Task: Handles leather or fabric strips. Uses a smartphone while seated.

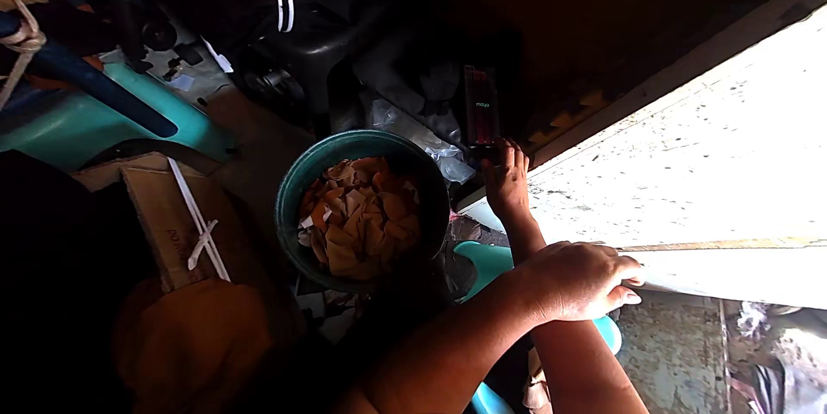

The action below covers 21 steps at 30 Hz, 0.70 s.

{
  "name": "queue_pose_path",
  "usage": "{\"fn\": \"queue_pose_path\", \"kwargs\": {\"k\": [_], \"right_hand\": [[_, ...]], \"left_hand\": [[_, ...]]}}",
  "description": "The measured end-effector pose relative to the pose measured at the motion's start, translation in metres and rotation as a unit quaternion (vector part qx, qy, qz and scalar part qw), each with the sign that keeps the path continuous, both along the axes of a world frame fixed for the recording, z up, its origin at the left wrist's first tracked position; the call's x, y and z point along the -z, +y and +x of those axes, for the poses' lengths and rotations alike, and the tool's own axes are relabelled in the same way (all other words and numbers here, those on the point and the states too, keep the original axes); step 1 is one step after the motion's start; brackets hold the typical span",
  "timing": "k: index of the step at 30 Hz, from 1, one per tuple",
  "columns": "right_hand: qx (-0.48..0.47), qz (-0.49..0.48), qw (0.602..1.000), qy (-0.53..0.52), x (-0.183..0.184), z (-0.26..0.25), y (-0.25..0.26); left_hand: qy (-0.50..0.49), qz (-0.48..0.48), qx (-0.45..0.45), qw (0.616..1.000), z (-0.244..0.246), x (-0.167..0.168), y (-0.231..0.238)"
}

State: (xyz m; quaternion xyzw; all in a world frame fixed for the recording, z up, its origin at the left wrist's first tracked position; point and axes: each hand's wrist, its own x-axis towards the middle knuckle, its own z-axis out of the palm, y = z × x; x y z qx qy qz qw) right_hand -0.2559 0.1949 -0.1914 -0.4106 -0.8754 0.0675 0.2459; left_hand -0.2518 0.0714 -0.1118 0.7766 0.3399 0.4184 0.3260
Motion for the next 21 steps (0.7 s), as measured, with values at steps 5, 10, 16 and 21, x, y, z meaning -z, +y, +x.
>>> {"fn": "queue_pose_path", "kwargs": {"k": [5,10,16,21], "right_hand": [[0.007,-0.005,1.000,-0.006,-0.0007,-0.0007,-0.0012],[0.003,-0.003,1.000,-0.003,0.0017,-0.0006,-0.0005],[0.009,-0.001,1.000,-0.019,0.0020,-0.0018,-0.0026],[0.005,0.003,0.999,-0.044,0.0016,-0.0026,-0.0055]], "left_hand": [[-0.003,0.003,-0.004,1.000,0.0010,0.0016,0.0010],[0.000,-0.004,-0.004,1.000,0.0006,0.0004,0.0007],[-0.001,-0.006,-0.003,1.000,0.0004,0.0005,0.0006],[-0.004,0.001,-0.003,1.000,0.0013,0.0020,0.0015]]}}
